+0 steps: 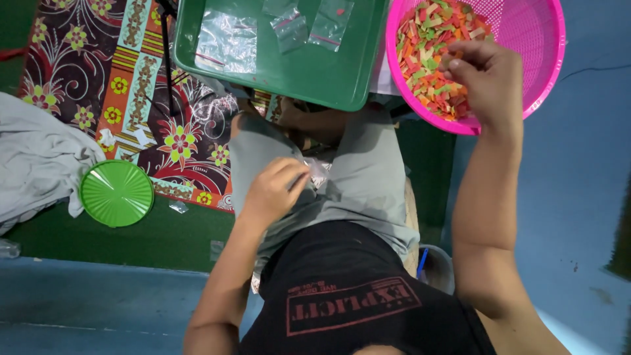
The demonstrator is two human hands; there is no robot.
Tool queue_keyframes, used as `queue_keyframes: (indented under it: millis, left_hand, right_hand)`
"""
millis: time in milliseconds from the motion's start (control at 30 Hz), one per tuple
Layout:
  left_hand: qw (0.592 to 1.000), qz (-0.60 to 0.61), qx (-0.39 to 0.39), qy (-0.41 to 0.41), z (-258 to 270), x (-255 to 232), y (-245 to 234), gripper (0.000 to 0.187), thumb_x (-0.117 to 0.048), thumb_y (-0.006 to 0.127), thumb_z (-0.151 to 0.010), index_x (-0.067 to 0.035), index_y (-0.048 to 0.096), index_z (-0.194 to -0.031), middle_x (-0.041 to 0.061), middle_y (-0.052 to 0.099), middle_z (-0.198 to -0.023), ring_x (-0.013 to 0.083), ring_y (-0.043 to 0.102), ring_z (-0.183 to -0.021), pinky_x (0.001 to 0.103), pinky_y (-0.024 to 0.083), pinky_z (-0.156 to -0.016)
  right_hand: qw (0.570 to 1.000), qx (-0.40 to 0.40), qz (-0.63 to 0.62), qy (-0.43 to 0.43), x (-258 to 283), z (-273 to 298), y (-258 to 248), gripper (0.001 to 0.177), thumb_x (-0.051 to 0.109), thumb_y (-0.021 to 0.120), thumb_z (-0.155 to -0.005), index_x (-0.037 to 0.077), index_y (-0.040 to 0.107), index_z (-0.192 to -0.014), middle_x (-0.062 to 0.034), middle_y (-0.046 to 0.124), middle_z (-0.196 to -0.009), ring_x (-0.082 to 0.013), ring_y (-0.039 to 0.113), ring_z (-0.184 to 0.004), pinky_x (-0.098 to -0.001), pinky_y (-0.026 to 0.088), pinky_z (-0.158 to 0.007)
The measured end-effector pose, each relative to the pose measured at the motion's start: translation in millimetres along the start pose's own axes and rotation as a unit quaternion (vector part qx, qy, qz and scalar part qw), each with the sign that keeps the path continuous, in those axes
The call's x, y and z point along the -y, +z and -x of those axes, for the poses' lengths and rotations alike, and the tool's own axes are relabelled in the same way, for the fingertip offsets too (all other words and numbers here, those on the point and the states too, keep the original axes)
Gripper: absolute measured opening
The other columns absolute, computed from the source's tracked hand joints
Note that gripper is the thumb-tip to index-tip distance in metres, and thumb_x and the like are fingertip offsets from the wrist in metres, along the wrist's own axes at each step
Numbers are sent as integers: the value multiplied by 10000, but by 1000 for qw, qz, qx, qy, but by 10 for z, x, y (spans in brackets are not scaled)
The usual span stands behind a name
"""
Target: A person manually fills small plastic bags with colorful snack pieces from a basket and seals them.
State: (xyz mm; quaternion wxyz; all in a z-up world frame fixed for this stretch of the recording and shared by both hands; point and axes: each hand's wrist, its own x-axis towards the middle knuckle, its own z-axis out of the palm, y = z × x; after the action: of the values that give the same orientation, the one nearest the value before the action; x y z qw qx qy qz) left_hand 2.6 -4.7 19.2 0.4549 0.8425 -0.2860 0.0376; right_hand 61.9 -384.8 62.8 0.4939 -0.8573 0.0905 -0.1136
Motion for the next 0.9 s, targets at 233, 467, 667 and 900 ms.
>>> queue_keyframes:
  millis: [233, 467, 667, 900]
  left_hand:
    - [994, 6, -110, 26, -378, -91, -224, 203, 19, 823, -853, 20, 726, -1031, 131, 706, -1055, 254, 681, -891, 340, 563, -808]
    - [979, -84, -157, 101, -915, -67, -167, 124, 54, 771, -884, 17, 700, -978, 94, 672, -1046, 275, 648, -899, 367, 536, -817]
    - [995, -81, -58, -21, -1047, 54, 32, 272, -144, 641, -984, -64, 532, -1220, 136, 698, -1070, 337, 670, -932, 447, 515, -780]
    - [998, -28, -42, -36, -1099, 57, 45, 333, -109, 672, -950, -52, 494, -1225, 177, 689, -972, 390, 672, -847, 489, 494, -717]
  right_hand:
    - [982, 34, -170, 75, 85, 22, 74, 234, -38, 649, -1028, -16, 694, -1256, -93, 717, -1057, -141, 764, -956, -154, 660, -855]
    - [966, 60, -246, 47, 472, 123, 477, 294, -35, 715, -979, 5, 656, -1265, -72, 726, -995, -96, 713, -851, -165, 607, -747]
    - [969, 103, -221, -36, 790, 131, 956, 300, -102, 700, -932, -23, 670, -1219, -105, 744, -1048, -120, 692, -885, -193, 564, -784]
    - [978, 123, -87, -144, 1003, 161, 1169, 326, -124, 706, -922, -59, 683, -1241, -127, 761, -1062, -172, 733, -934, -257, 604, -835]
